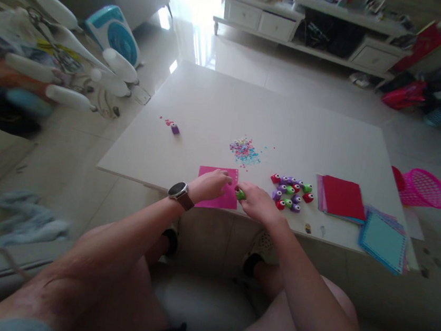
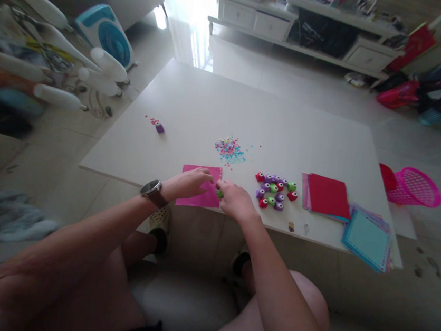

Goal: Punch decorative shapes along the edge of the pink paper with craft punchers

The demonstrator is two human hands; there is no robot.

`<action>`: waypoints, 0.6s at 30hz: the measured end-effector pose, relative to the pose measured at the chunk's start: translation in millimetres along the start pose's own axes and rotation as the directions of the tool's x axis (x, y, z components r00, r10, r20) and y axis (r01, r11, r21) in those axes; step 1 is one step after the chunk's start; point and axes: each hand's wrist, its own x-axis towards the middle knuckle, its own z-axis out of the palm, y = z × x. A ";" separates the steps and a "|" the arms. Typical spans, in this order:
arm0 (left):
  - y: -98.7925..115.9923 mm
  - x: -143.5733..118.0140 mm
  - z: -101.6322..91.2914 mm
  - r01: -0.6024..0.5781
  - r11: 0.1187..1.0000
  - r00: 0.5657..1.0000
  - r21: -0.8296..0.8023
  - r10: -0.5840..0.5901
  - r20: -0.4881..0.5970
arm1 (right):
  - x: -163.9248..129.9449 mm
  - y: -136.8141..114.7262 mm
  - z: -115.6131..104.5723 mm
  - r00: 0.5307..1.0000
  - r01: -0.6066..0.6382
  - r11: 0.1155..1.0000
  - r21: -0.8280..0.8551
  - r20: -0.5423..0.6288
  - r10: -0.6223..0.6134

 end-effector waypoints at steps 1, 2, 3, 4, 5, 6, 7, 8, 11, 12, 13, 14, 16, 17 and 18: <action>-1.3 0.3 1.5 -0.005 1.000 1.000 0.008 0.005 -0.011 | -0.6 -0.8 -0.6 1.000 -0.002 1.000 -0.006 0.004 0.002; -2.4 1.0 2.7 -0.008 1.000 1.000 0.018 0.008 -0.020 | -1.1 -1.4 -1.4 1.000 -0.006 1.000 -0.011 0.009 0.006; -3.3 2.0 3.7 -0.009 1.000 1.000 0.027 0.010 -0.028 | -1.4 -1.7 -2.3 1.000 -0.011 1.000 -0.017 0.014 0.011; -3.9 3.3 4.2 -0.007 0.999 0.999 0.034 0.008 -0.032 | -1.5 -1.8 -3.3 1.000 -0.017 1.000 -0.022 0.018 0.017; -4.0 4.7 4.5 -0.002 0.999 1.000 0.036 0.003 -0.031 | -1.4 -1.7 -4.2 1.000 -0.021 0.999 -0.025 0.020 0.022; -3.7 6.1 4.6 0.003 0.999 1.000 0.036 -0.002 -0.025 | -1.2 -1.3 -5.0 0.999 -0.025 0.999 -0.027 0.020 0.025; -3.0 7.5 4.6 0.005 0.999 1.000 0.033 -0.004 -0.015 | -0.9 -0.8 -5.7 0.999 -0.026 0.999 -0.027 0.020 0.026; -2.1 8.8 4.5 0.005 0.999 1.000 0.031 -0.005 -0.005 | -0.5 -0.2 -6.1 0.999 -0.025 0.999 -0.026 0.020 0.025; 1.5 11.2 5.0 0.002 0.999 1.000 0.036 -0.003 0.007 | 0.2 1.1 -6.7 0.999 -0.025 0.999 -0.021 0.023 0.025; 2.4 11.4 5.5 0.002 0.999 1.000 0.041 -0.002 0.003 | 0.1 1.2 -6.8 0.999 -0.027 0.999 -0.022 0.023 0.027; 3.0 11.3 6.1 0.002 0.999 1.000 0.046 -0.002 -0.001 | -0.2 1.0 -6.8 0.999 -0.029 0.999 -0.023 0.022 0.029; 3.2 11.0 6.8 0.003 0.999 1.000 0.050 -0.003 -0.004 | -0.7 0.6 -6.8 0.999 -0.030 0.999 -0.023 0.021 0.031; 2.5 10.1 8.4 0.011 0.998 1.000 0.056 -0.011 0.000 | -2.3 -0.5 -6.8 0.999 -0.026 0.999 -0.020 0.019 0.026; 1.8 9.6 9.1 0.017 0.998 1.000 0.059 -0.017 0.004 | -3.3 -1.2 -6.6 1.000 -0.021 1.000 -0.016 0.017 0.022; 1.1 9.2 9.7 0.022 0.998 1.000 0.061 -0.023 0.008 | -4.3 -1.7 -6.2 1.000 -0.016 1.000 -0.012 0.015 0.016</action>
